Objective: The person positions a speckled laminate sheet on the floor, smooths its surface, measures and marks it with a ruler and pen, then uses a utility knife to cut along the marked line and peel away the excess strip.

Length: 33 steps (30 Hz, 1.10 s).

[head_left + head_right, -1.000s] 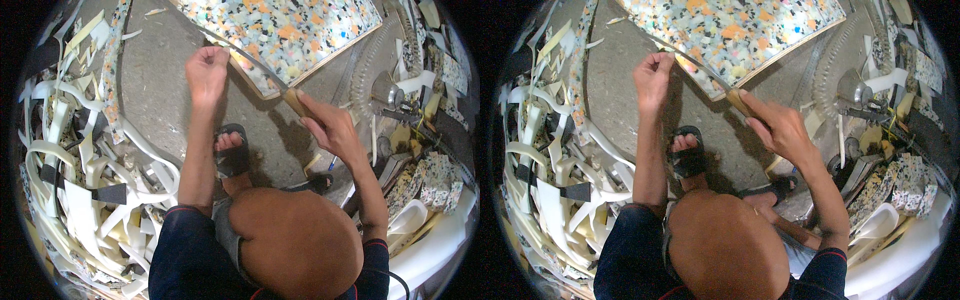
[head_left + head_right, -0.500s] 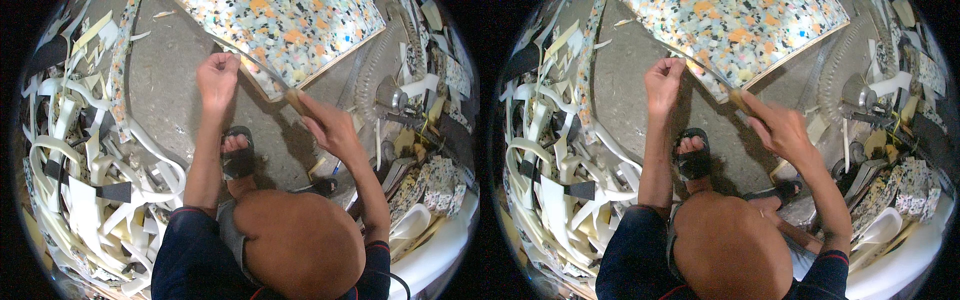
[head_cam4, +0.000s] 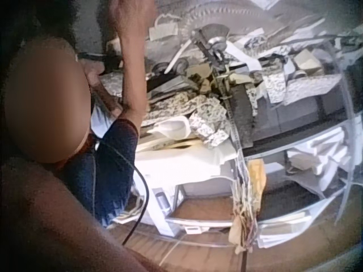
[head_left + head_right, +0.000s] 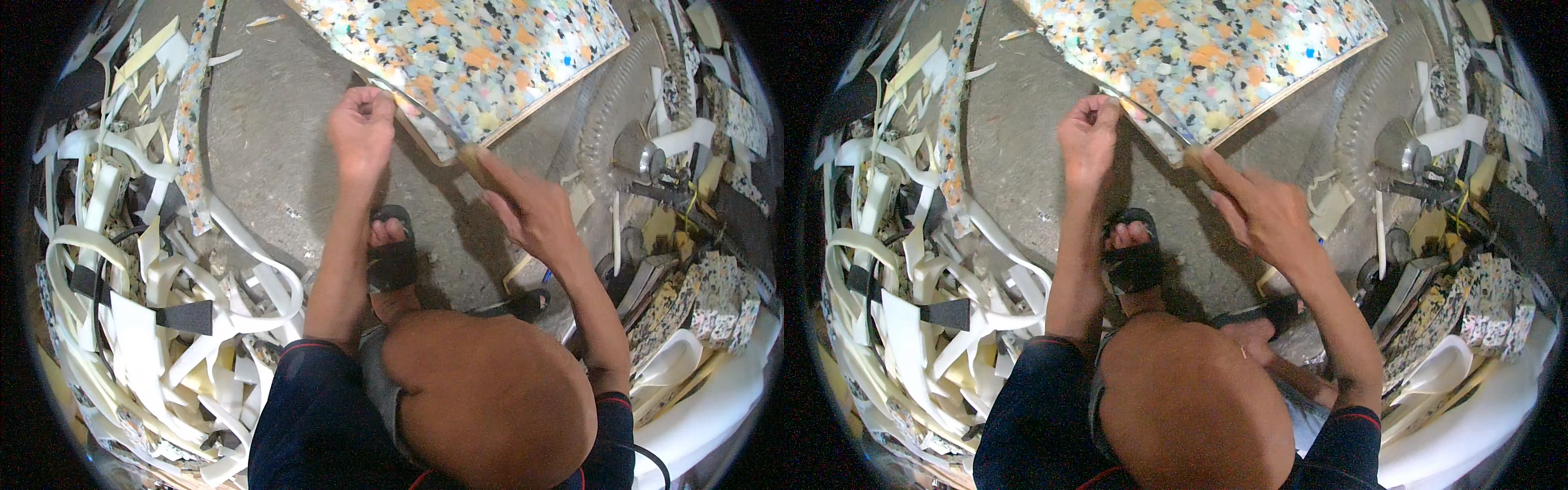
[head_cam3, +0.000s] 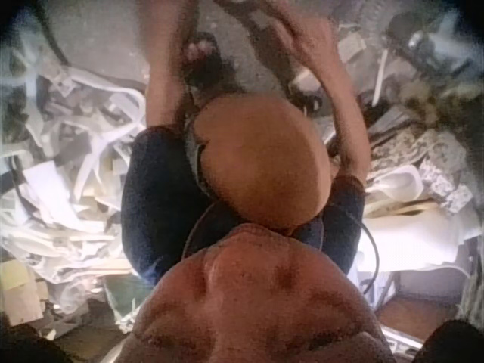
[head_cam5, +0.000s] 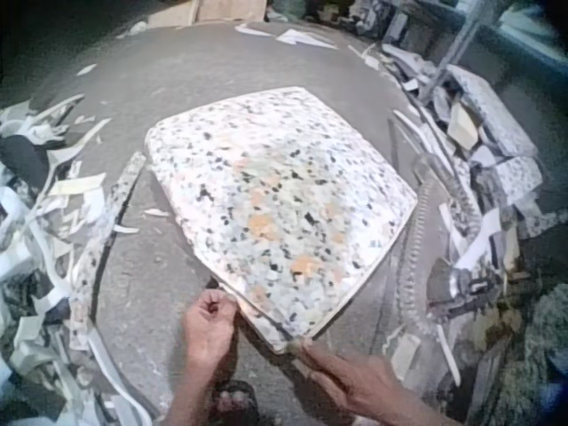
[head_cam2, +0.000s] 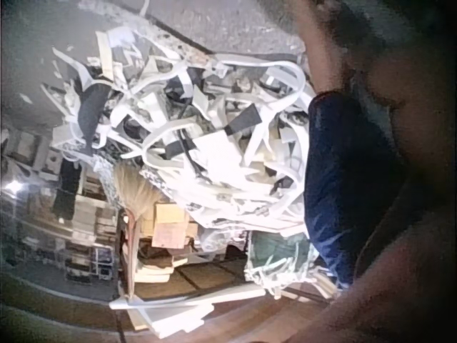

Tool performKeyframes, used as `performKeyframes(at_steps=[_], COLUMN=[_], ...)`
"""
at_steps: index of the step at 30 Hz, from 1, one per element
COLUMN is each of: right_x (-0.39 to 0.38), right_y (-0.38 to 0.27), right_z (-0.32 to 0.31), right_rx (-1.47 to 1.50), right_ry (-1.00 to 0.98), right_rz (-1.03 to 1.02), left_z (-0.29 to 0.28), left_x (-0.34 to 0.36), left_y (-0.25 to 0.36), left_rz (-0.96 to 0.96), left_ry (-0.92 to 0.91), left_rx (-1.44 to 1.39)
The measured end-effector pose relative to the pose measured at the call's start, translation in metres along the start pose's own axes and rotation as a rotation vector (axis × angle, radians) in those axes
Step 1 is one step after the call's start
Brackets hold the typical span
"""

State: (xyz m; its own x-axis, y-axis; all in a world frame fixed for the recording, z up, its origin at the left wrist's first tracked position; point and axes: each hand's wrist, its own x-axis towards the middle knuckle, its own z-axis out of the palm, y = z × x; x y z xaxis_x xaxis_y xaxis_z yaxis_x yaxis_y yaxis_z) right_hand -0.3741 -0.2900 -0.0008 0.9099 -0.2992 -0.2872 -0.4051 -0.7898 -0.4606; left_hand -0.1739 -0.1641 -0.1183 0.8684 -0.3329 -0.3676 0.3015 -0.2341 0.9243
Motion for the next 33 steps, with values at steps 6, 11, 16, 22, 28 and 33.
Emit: performKeyframes(at_steps=[6,11,16,22,28,33], right_x=[-0.014,-0.044,-0.007,-0.054,-0.034,-0.044], right_y=[0.010,0.019,0.001,0.024,0.012,0.020], right_z=[0.005,-0.001,-0.001,0.001,0.001,0.003], right_rx=[-0.014,0.021,-0.016,0.018,0.070,0.016], right_ry=[0.058,0.024,-0.034,0.000,0.065,0.025], right_rz=[-0.063,-0.032,0.017,-0.015,-0.034,-0.036], left_z=[-0.003,-0.004,-0.003,-0.008,-0.006,-0.011], left_x=[-0.004,-0.010,-0.005,-0.004,-0.006,-0.007], left_y=[0.003,0.008,0.002,-0.006,-0.001,0.002], left_rz=[-0.050,-0.060,-0.066,-0.048,-0.070,-0.106], left_ry=[-0.013,-0.004,-0.030,0.009,-0.005,-0.010], left_rx=[-0.060,-0.103,-0.134,-0.180,-0.195,-0.175])
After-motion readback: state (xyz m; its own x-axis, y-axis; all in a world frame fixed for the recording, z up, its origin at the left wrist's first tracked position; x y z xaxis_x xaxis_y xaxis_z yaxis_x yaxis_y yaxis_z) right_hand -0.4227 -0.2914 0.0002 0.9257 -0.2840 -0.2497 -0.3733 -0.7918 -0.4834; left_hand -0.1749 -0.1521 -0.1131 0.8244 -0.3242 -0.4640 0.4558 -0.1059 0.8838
